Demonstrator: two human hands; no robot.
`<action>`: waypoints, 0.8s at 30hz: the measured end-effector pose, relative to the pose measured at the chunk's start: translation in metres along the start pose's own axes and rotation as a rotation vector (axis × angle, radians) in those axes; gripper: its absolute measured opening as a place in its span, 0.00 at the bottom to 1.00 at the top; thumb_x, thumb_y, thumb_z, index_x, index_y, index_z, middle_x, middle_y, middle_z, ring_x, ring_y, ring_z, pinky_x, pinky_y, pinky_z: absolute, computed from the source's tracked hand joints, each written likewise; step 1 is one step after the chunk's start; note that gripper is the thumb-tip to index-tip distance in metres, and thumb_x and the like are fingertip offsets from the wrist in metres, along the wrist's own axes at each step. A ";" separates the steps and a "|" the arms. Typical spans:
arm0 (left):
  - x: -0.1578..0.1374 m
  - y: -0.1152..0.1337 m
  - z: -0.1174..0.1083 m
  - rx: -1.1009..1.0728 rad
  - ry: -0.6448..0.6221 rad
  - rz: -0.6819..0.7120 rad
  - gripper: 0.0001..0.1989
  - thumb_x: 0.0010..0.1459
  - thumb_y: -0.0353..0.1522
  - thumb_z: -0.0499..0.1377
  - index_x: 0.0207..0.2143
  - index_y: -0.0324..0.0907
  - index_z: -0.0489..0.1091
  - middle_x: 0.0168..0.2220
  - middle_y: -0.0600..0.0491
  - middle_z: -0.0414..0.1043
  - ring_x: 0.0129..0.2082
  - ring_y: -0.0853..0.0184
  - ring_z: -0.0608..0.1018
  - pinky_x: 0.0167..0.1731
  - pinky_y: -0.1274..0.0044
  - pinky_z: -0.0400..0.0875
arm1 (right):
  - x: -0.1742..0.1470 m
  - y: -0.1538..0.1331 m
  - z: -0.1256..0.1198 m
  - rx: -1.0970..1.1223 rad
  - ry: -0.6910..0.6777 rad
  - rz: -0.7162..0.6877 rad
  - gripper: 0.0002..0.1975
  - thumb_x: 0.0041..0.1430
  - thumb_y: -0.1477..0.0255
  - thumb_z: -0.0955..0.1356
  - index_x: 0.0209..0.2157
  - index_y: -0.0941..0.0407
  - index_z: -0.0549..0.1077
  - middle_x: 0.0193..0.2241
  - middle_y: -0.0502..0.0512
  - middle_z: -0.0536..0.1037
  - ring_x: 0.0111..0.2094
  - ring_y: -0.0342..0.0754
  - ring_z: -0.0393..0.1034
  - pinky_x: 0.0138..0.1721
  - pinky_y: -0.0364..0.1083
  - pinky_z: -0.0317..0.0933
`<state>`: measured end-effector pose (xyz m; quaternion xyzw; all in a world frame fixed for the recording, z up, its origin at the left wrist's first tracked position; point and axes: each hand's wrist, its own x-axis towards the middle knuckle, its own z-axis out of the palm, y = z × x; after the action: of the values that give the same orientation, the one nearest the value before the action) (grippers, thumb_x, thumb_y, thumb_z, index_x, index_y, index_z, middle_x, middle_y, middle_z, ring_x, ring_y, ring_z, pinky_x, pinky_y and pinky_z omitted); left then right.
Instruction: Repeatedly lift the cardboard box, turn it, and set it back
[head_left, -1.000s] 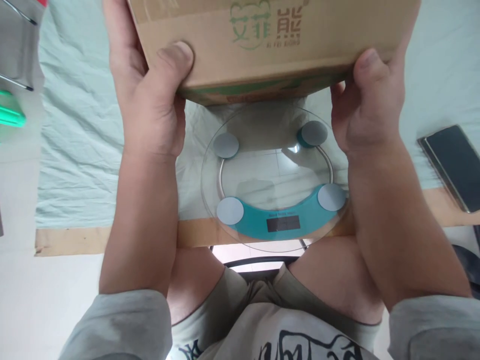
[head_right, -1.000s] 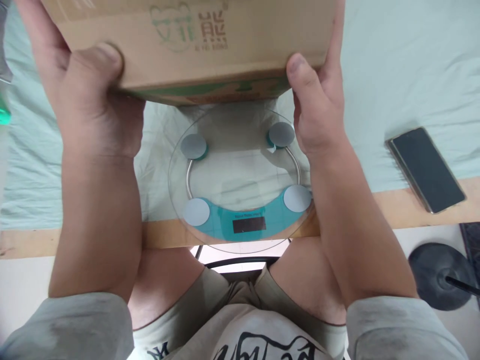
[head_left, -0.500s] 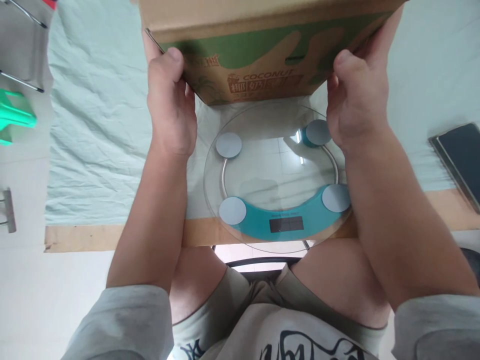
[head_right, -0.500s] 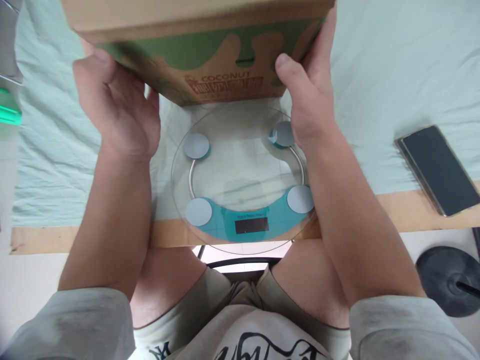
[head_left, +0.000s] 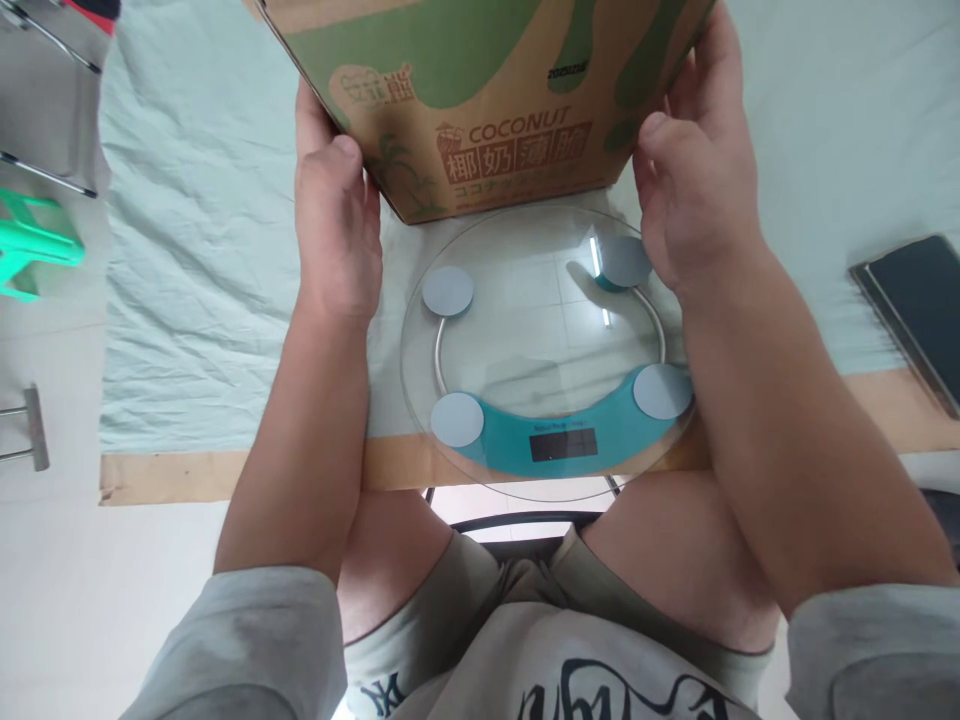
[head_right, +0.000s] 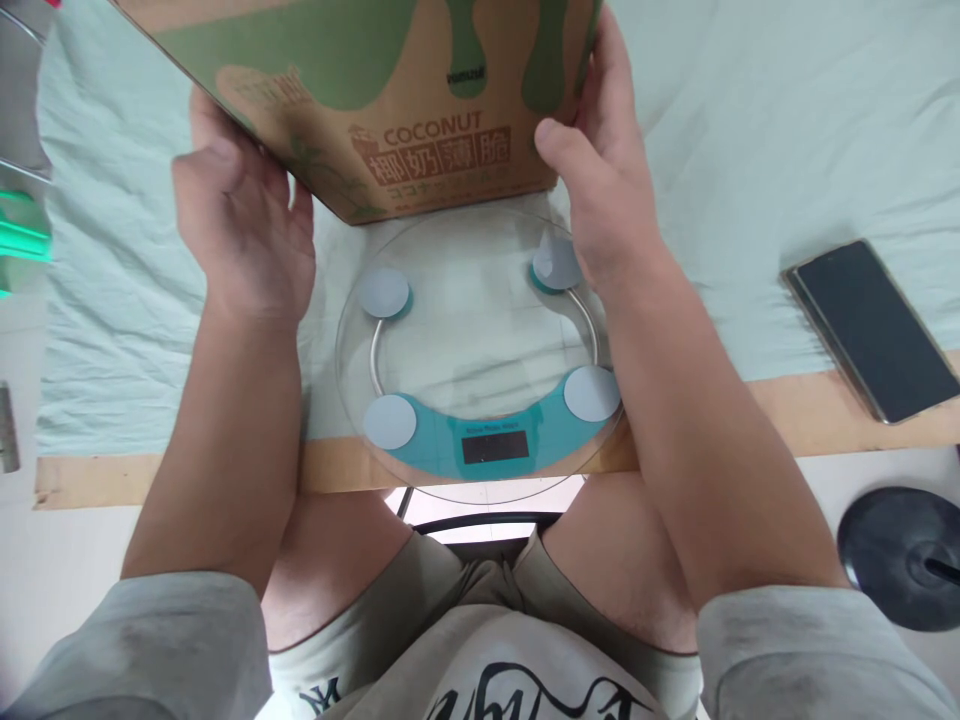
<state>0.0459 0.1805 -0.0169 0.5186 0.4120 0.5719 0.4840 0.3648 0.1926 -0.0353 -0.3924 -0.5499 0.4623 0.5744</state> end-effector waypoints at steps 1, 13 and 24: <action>0.000 0.003 -0.001 -0.006 0.065 -0.016 0.40 0.40 0.55 0.72 0.56 0.56 0.73 0.71 0.68 0.79 0.86 0.61 0.67 0.81 0.69 0.74 | -0.001 -0.002 -0.001 0.005 0.049 0.031 0.44 0.47 0.66 0.72 0.67 0.45 0.62 0.79 0.45 0.71 0.80 0.43 0.68 0.92 0.53 0.62; -0.055 0.025 -0.003 -0.039 0.502 -0.092 0.22 0.53 0.33 0.67 0.32 0.46 0.52 0.32 0.53 0.49 0.32 0.69 0.57 0.39 0.70 0.48 | -0.051 -0.023 -0.006 -0.097 0.695 0.057 0.14 0.60 0.71 0.63 0.27 0.52 0.50 0.24 0.48 0.44 0.26 0.39 0.35 0.33 0.48 0.31; -0.034 0.023 -0.027 -0.062 0.289 -0.136 0.28 0.53 0.46 0.71 0.54 0.48 0.74 0.63 0.50 0.80 0.71 0.48 0.75 0.82 0.52 0.63 | -0.031 -0.016 -0.023 -0.256 0.468 0.250 0.22 0.56 0.72 0.68 0.54 0.54 0.76 0.58 0.56 0.83 0.49 0.42 0.80 0.44 0.44 0.67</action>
<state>0.0160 0.1437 -0.0041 0.3866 0.4938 0.6188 0.4731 0.3898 0.1602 -0.0306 -0.6223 -0.4038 0.3533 0.5700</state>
